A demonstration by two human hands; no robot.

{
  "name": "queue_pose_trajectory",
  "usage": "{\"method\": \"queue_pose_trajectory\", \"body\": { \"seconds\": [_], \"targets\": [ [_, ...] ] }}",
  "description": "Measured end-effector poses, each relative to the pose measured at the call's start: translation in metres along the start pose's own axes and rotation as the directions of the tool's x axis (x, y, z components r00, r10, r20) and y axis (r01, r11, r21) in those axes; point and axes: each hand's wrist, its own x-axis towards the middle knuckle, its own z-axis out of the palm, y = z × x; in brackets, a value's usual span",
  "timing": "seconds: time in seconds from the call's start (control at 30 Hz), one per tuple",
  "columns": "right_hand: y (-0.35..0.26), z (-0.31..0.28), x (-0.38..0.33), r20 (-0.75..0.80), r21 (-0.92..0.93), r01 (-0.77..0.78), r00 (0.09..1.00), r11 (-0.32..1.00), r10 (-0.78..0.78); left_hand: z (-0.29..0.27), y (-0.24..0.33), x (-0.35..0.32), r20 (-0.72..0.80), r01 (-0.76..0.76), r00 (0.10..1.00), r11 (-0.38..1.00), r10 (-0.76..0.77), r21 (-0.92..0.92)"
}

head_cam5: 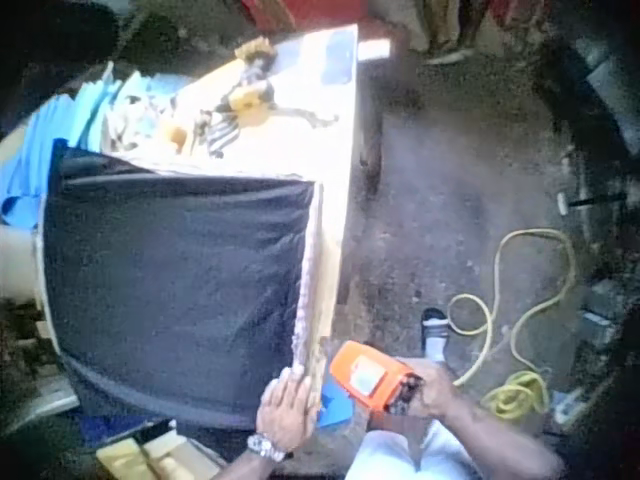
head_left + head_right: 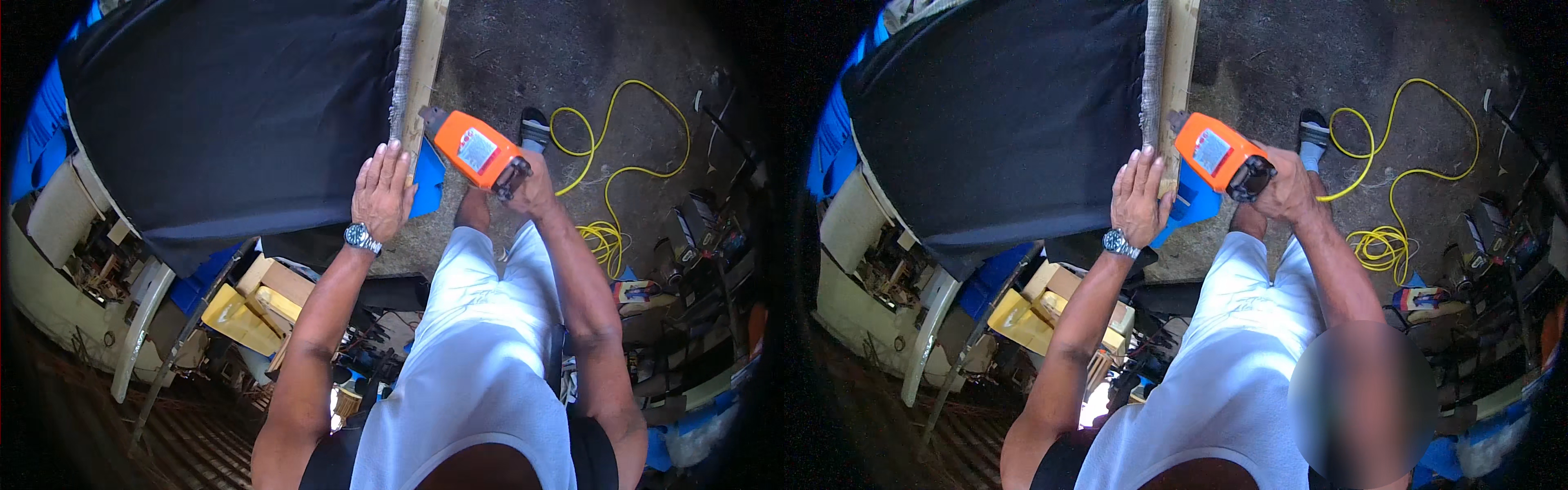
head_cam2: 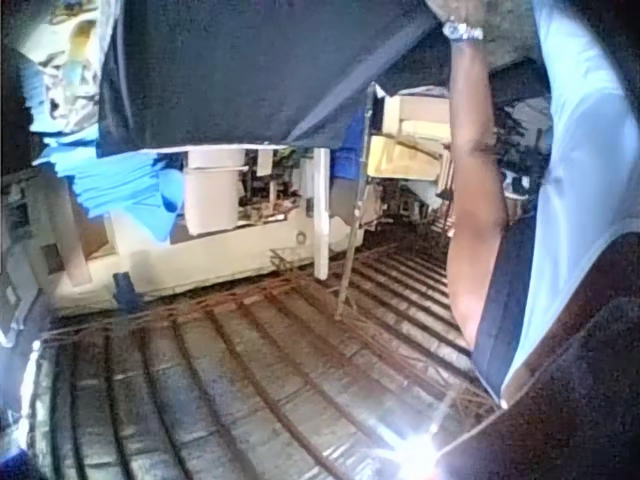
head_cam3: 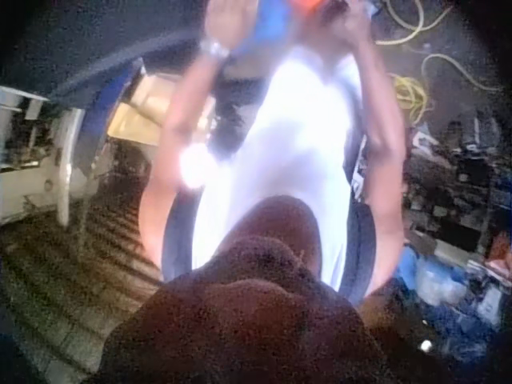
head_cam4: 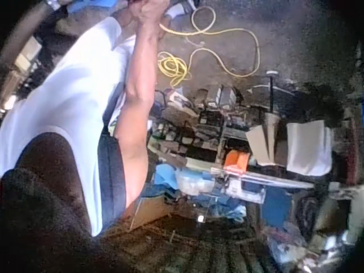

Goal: Attaching fabric to a chair seat frame using a staple gun and other hand tools.

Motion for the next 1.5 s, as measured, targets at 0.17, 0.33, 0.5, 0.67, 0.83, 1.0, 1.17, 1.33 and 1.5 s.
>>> {"method": "queue_pose_trajectory", "body": {
  "seconds": [0.17,0.33,0.5,0.67,0.83,1.0,1.17,1.33,1.5],
  "targets": [
    [-0.016,-0.005,0.029,0.023,0.025,0.017,1.0,1.0,-0.018,0.028,-0.013,-0.01,-0.057,-0.015,0.998,0.992,0.022,0.124],
    [-0.016,0.005,0.037,0.045,-0.01,0.086,0.995,0.996,-0.086,0.03,-0.012,-0.009,-0.055,-0.055,0.996,0.973,0.069,0.223],
    [-0.03,0.017,0.038,-0.015,-0.176,-0.032,0.999,0.984,0.029,0.028,-0.014,-0.007,-0.07,-0.084,0.993,0.978,0.099,0.193],
    [-0.031,0.014,0.022,-0.004,-0.084,0.033,0.999,0.996,-0.033,0.035,-0.014,-0.01,-0.101,-0.108,0.986,0.973,0.131,0.203],
    [-0.036,0.013,0.018,0.027,-0.051,-0.018,0.999,0.999,0.02,0.034,-0.019,-0.012,-0.103,-0.121,0.984,0.974,0.143,0.194],
    [-0.028,0.018,0.027,0.03,-0.08,0.024,0.999,0.996,-0.021,0.034,-0.017,-0.009,-0.094,-0.125,0.985,0.979,0.141,0.163],
    [-0.041,0.026,0.037,0.05,-0.163,-0.012,0.999,0.987,0.02,0.032,-0.018,-0.008,-0.142,-0.123,0.98,0.985,0.139,0.119],
    [-0.031,0.029,0.02,0.027,-0.107,-0.014,0.999,0.994,0.017,0.036,-0.017,-0.009,-0.167,-0.13,0.974,0.983,0.151,0.133],
    [-0.04,0.024,0.007,0.04,-0.097,-0.041,0.998,0.994,0.045,0.033,-0.018,-0.012,-0.08,-0.115,0.988,0.978,0.13,0.172]
  ]
}}
